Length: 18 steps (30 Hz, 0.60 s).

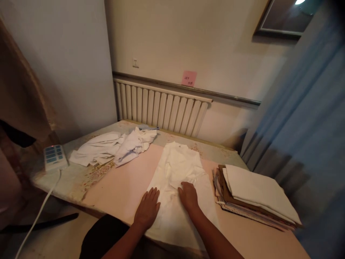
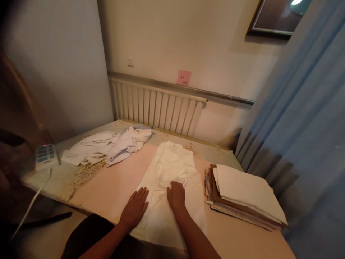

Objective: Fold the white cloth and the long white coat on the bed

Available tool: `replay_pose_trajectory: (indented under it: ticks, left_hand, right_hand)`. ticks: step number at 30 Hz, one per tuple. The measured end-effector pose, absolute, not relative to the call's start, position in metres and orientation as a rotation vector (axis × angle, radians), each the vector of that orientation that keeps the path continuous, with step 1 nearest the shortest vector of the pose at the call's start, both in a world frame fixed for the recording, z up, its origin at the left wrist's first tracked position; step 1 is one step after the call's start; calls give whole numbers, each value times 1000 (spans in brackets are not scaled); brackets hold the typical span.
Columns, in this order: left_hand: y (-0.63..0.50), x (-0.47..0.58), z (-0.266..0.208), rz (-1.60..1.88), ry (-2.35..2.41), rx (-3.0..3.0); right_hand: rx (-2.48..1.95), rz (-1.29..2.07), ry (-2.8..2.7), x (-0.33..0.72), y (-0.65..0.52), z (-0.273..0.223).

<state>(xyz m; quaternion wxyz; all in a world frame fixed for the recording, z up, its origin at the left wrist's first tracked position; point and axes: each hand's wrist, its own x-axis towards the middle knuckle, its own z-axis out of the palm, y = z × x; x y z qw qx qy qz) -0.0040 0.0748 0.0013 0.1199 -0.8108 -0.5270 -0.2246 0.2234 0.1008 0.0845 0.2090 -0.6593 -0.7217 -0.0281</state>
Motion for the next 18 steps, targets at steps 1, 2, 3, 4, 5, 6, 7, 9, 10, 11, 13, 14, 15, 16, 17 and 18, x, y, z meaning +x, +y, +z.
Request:
replay_pose_trajectory:
  ticks: [1,2,3,4,5,6,7,9,10,11,13,14,15,16,17,18]
  left_hand:
    - [74,-4,1,-649,-1544,-2369]
    - [74,-4,1,-639,-1547,-2369]
    - [74,-4,1,-629,-1549,-2369]
    - [73,-4,0,-620,-1550,-2370]
    - [73,-4,0,-614,-1550,-2369]
    - [73,-4,0,-611,-1550,-2368]
    - [73,-4,0,-610,-1549,-2367]
    - [73,-5,0,-614,-1550,-2364]
    - [73,-5,-1,-616,-1550,-2363]
    - [73,-5,-1,-621,-1549,-2361]
    - [73,-5,-1,-635,-1546,-2358]
    - [74,-5,-2,-641,-1546,-2356]
    - [74,-5,-2,-646,-1547,-2356]
    - [74,-5,-2,-650,-1548,-2357]
    - [74,-5,-2,-653,-1547,-2359]
    - [74,-5,-3,-657,-1547,-2360]
  right_hand:
    - [-1863,-77,-2017,219,103,84]
    - [-1893,-76,-2027,216,106,82]
    - [-1921,-76,-2036,212,107,81]
    - [-1946,-77,-2046,210,108,79]
    - [-1965,-78,-2056,208,110,78]
    - [-1978,-80,-2066,206,110,76]
    - [-1986,-81,-2075,205,111,74]
    - [-1992,-79,-2092,205,113,71]
    - [-1993,-75,-2096,205,114,70]
    - [-1994,-68,-2098,206,115,69]
    - [-1994,-47,-2090,208,117,66]
    - [-1994,-33,-2076,209,118,65]
    - [-1992,-18,-2056,210,118,64]
    - [-1990,-3,-2028,211,119,63]
    - [-1986,13,-1991,212,120,62]
    - [-1981,30,-1946,214,122,63]
